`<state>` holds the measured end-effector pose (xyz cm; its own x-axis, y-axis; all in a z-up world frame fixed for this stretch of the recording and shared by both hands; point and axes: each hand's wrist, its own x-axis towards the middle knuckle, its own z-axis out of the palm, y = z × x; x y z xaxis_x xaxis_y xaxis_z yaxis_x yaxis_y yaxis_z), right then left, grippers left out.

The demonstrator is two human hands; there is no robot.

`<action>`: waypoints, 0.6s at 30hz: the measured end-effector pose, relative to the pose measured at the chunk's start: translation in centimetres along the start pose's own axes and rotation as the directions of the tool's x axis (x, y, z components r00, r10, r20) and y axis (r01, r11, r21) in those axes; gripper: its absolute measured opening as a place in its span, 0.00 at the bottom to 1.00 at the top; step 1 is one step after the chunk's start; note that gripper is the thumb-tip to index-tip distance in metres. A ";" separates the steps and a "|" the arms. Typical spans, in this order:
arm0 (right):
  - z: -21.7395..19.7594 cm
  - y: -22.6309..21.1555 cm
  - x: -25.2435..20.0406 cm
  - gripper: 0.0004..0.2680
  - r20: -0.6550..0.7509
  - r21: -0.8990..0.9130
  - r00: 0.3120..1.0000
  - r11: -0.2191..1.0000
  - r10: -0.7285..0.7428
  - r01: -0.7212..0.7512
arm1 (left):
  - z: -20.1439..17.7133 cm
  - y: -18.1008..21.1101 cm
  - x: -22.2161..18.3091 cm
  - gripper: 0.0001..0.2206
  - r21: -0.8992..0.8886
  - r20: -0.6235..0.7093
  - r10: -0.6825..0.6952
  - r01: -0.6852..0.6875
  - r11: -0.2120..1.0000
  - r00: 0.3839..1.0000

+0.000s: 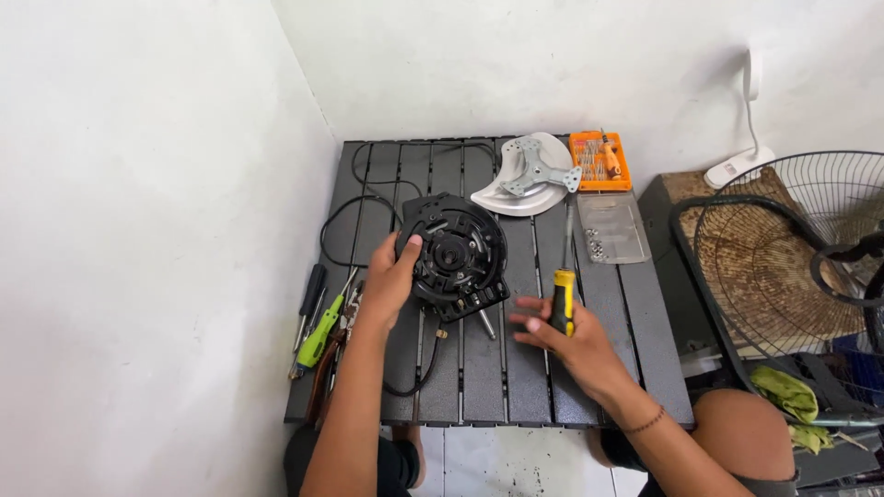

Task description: Disassembling a fan motor using a screwdriver and cleaning the internal parts with a spray cleaner.

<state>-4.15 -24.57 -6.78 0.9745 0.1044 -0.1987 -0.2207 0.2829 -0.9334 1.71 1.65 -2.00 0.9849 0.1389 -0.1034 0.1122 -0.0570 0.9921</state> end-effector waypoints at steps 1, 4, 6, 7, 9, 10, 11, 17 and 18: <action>0.5 0.0 0.2 0.10 0.023 0.050 0.999 0.998 -0.031 0.030 | -0.1 0.3 0.0 0.20 -0.037 0.008 -0.055 0.055 0.998 0.998; 1.6 0.5 1.2 0.10 0.055 0.122 0.997 0.992 -0.049 0.042 | -0.7 0.8 -0.7 0.21 -0.072 0.012 -0.145 0.146 0.987 0.989; 2.1 0.2 1.8 0.10 0.064 0.143 0.997 0.989 -0.046 0.036 | -0.8 1.2 -1.0 0.23 -0.071 0.009 -0.172 0.173 0.982 0.985; 2.3 0.0 1.8 0.10 0.065 0.174 0.997 0.984 -0.046 0.034 | -0.9 1.2 -1.2 0.22 -0.057 0.026 -0.161 0.163 0.985 0.987; 2.7 -0.7 1.5 0.10 0.068 0.201 0.997 0.979 -0.042 0.027 | -1.2 0.4 -1.2 0.21 -0.047 0.042 -0.155 0.157 0.986 0.987; 2.8 -1.2 1.2 0.10 0.075 0.193 0.996 0.981 -0.038 0.023 | -1.5 -0.3 -0.8 0.19 -0.005 0.041 -0.124 0.124 0.992 0.991; 3.0 -1.7 1.0 0.10 0.082 0.186 0.996 0.982 -0.034 0.018 | -1.8 -1.0 -0.4 0.17 0.037 0.042 -0.093 0.091 0.995 0.995; 1.7 -0.7 2.5 0.11 0.006 0.135 0.998 0.989 -0.059 0.058 | -0.4 1.7 -3.1 0.22 0.086 0.075 -0.140 0.134 0.987 0.987; 1.1 -0.6 2.6 0.11 0.004 0.135 0.998 0.989 -0.056 0.055 | -0.5 1.0 -2.8 0.22 0.086 0.076 -0.144 0.138 0.987 0.987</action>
<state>-1.50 -23.39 -6.45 0.9851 0.0919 -0.1453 -0.1705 0.4144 -0.8940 -1.04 1.66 -0.73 0.9655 0.0701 -0.2506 0.2577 -0.1226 0.9584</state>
